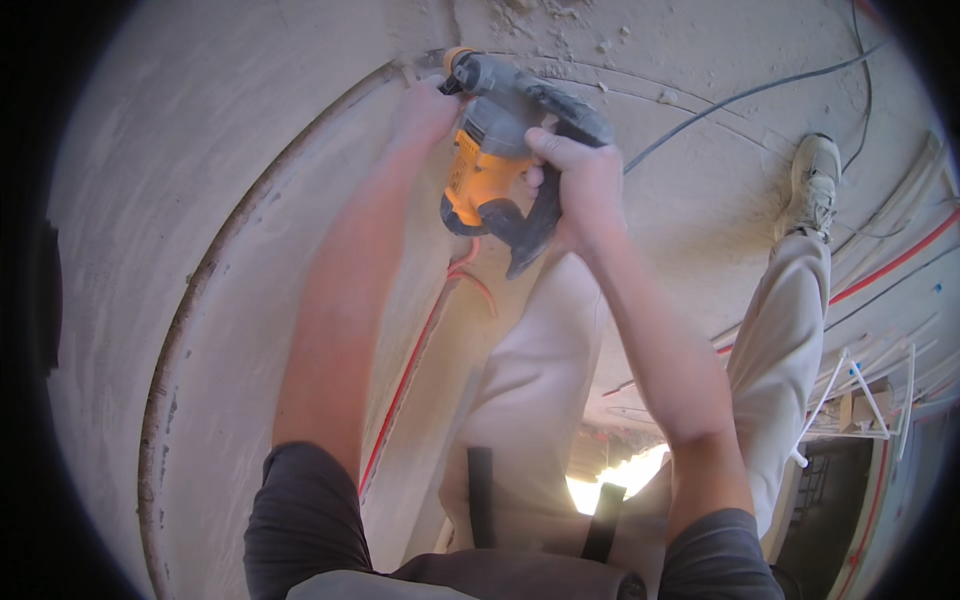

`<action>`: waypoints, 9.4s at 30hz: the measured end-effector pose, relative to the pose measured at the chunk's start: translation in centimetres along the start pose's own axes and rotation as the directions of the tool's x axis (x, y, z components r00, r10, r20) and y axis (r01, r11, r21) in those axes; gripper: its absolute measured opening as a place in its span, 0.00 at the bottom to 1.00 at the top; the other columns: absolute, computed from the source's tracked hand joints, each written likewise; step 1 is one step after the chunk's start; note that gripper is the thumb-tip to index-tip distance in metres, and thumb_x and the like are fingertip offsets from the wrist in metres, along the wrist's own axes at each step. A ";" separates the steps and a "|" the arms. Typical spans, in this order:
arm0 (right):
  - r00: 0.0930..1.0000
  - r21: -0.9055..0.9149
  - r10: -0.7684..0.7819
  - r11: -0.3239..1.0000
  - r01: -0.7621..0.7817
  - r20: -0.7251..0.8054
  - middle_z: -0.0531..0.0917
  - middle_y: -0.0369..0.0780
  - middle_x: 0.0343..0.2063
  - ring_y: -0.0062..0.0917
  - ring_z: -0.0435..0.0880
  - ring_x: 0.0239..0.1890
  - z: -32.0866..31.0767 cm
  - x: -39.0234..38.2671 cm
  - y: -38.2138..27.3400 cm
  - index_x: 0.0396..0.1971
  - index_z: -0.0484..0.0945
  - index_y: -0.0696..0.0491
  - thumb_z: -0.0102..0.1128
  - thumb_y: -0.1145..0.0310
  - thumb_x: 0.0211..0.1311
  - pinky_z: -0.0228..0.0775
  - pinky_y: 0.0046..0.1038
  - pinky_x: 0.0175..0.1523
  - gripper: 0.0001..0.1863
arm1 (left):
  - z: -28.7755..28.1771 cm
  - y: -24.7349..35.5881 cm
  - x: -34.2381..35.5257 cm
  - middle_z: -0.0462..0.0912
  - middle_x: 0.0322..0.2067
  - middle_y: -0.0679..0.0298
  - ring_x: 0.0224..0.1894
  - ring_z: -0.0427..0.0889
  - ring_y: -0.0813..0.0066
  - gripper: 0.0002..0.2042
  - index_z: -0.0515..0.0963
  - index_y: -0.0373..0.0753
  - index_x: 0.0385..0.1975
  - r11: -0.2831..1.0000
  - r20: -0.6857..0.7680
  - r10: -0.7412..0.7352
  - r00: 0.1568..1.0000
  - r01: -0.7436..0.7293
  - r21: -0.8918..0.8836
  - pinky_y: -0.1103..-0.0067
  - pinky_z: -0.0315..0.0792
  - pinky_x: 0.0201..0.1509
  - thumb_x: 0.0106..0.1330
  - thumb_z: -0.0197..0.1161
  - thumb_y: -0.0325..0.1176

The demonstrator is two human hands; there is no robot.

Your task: The person secures a white pipe to a wall using a metal bracket and then uses a rotary hammer drill to create a groove in the concrete floor for another pipe. The person handles the pipe, bracket, and drill during the task.

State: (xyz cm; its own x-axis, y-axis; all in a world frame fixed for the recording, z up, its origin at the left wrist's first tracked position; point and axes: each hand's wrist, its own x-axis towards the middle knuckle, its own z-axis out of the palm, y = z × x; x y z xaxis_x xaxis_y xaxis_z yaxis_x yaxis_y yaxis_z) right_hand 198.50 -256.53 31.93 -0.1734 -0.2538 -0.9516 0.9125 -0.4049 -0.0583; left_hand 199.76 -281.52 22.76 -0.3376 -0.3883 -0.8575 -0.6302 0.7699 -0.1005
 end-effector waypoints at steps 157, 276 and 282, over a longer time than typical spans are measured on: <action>0.996 -0.229 0.083 0.971 -0.074 0.030 0.77 0.32 0.26 0.18 0.76 0.25 1.1 4.5 -4.6 0.39 0.79 0.50 0.68 0.61 0.75 0.73 0.24 0.29 0.09 | 1.5 -0.8 2.7 0.90 0.51 0.52 0.57 0.88 0.51 0.25 0.87 0.40 0.51 0.963 -0.065 -0.073 0.995 0.053 -0.265 0.60 0.80 0.59 0.66 0.70 0.55; 0.993 -0.353 -0.101 0.928 0.117 0.064 0.80 0.38 0.24 0.24 0.79 0.23 0.1 5.3 3.9 0.44 0.82 0.57 0.68 0.71 0.68 0.71 0.28 0.30 0.09 | 4.9 -6.9 1.2 0.90 0.38 0.49 0.47 0.89 0.46 0.19 0.83 0.39 0.43 0.906 -0.230 -0.130 0.964 0.021 -0.423 0.58 0.79 0.50 0.67 0.70 0.51; 0.971 -0.452 -0.152 0.864 0.222 0.185 0.81 0.36 0.25 0.21 0.78 0.22 4.7 3.9 0.8 0.38 0.83 0.56 0.71 0.71 0.66 0.69 0.27 0.28 0.07 | 5.0 -7.4 2.8 0.84 0.25 0.63 0.30 0.78 0.74 0.18 0.86 0.31 0.38 0.679 -0.305 -0.144 0.941 -0.130 -0.722 0.68 0.72 0.38 0.62 0.79 0.42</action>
State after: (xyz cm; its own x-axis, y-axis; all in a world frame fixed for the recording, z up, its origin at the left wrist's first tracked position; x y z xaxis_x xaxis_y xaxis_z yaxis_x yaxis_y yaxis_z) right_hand 196.84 -261.98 29.57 -0.3760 -0.3476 -0.8590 0.9173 -0.0086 -0.3981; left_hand 206.97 -285.77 18.53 -0.4408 -0.6306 -0.6388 -0.8890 0.2082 0.4079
